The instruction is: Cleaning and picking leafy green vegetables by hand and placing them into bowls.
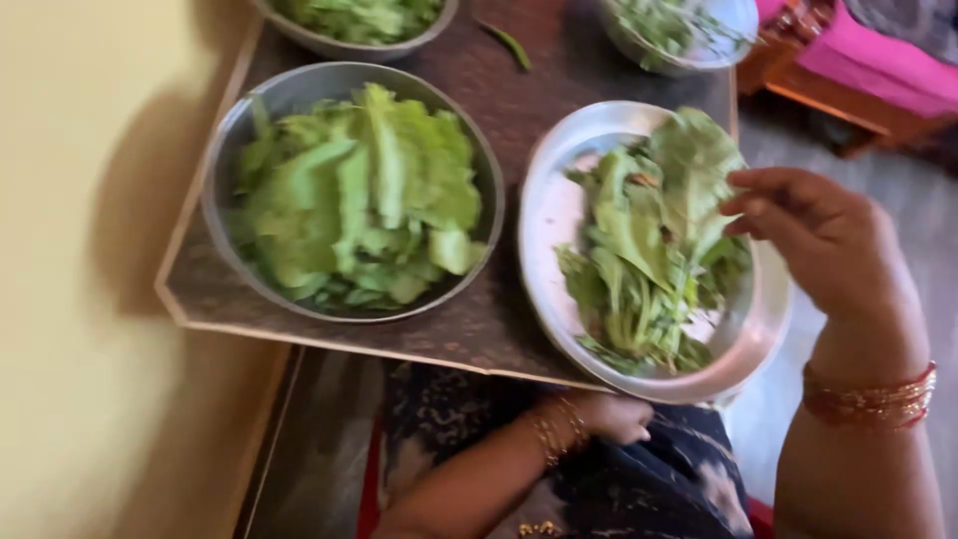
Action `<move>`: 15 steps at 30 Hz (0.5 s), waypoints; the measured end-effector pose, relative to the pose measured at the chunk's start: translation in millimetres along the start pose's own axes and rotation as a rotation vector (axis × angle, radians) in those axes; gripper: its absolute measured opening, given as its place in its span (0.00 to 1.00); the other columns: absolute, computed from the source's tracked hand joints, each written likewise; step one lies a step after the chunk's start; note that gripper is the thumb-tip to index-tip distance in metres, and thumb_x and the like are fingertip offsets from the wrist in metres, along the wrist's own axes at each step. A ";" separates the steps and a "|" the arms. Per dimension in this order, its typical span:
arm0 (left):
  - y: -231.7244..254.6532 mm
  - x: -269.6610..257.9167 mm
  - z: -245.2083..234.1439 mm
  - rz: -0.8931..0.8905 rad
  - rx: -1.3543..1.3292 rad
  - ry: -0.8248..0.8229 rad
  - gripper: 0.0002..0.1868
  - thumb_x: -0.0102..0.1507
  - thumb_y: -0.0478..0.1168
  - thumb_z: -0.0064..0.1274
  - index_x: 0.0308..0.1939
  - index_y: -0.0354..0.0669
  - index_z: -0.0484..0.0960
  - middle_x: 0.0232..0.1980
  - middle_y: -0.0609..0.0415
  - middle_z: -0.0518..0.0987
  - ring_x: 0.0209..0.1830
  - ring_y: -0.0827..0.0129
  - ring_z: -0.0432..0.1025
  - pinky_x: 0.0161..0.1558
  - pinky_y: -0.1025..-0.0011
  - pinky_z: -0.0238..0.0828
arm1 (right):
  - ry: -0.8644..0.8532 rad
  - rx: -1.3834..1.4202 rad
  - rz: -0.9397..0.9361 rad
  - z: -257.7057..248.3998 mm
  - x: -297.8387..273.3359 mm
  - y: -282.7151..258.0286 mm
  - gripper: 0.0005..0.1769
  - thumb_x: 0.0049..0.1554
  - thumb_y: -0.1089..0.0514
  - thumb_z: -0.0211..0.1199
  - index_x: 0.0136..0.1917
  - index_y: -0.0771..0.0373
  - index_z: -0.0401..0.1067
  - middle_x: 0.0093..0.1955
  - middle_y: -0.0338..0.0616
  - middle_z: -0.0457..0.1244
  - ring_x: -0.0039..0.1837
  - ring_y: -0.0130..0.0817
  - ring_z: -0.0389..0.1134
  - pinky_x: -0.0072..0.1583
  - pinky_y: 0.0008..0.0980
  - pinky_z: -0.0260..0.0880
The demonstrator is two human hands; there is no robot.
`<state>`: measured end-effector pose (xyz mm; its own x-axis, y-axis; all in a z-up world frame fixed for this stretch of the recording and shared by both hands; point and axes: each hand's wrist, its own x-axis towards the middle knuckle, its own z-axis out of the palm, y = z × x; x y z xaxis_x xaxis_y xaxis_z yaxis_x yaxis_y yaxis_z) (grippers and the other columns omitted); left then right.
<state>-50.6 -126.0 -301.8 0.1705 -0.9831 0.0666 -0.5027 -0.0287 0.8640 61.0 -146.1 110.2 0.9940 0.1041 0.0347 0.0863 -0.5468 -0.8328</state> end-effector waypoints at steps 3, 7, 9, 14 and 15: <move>59.7 -41.0 -45.8 -0.117 -0.141 0.005 0.15 0.62 0.50 0.54 0.38 0.40 0.82 0.36 0.45 0.82 0.37 0.53 0.77 0.42 0.54 0.73 | 0.210 -0.125 0.101 -39.7 -33.7 51.1 0.14 0.66 0.65 0.57 0.65 0.69 0.73 0.54 0.45 0.70 0.53 0.29 0.72 0.57 0.29 0.74; 131.9 -65.7 -69.8 -0.070 0.121 -0.093 0.15 0.60 0.50 0.57 0.37 0.41 0.84 0.36 0.43 0.82 0.38 0.47 0.77 0.43 0.52 0.73 | 0.205 -0.298 0.090 -38.6 -60.3 72.1 0.11 0.62 0.66 0.64 0.58 0.67 0.77 0.50 0.46 0.71 0.50 0.29 0.71 0.52 0.30 0.71; 156.1 -78.6 -72.8 -0.055 0.127 -0.067 0.16 0.59 0.51 0.58 0.37 0.41 0.83 0.35 0.42 0.82 0.38 0.45 0.76 0.42 0.51 0.73 | 0.160 -0.387 0.059 -26.3 -64.4 61.5 0.10 0.58 0.66 0.67 0.54 0.66 0.79 0.49 0.46 0.71 0.48 0.30 0.71 0.48 0.30 0.70; 243.0 -132.0 -149.6 0.077 0.292 0.409 0.09 0.65 0.43 0.54 0.35 0.43 0.77 0.33 0.50 0.78 0.35 0.55 0.75 0.42 0.56 0.73 | -0.105 -0.448 -0.217 1.3 -70.0 58.8 0.11 0.49 0.65 0.69 0.48 0.61 0.79 0.45 0.44 0.69 0.46 0.38 0.72 0.48 0.36 0.74; 252.5 -133.3 -164.6 0.068 0.295 0.399 0.09 0.65 0.43 0.54 0.35 0.43 0.77 0.33 0.50 0.78 0.35 0.55 0.75 0.42 0.56 0.73 | -0.101 -0.435 -0.216 4.4 -69.1 61.9 0.11 0.49 0.65 0.69 0.48 0.61 0.79 0.45 0.44 0.69 0.46 0.38 0.72 0.48 0.36 0.74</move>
<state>-60.8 27.6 -10.4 0.4107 -0.8406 0.3532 -0.7322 -0.0731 0.6772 -2.7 -183.5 53.8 0.9407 0.3212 0.1092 0.3309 -0.7978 -0.5039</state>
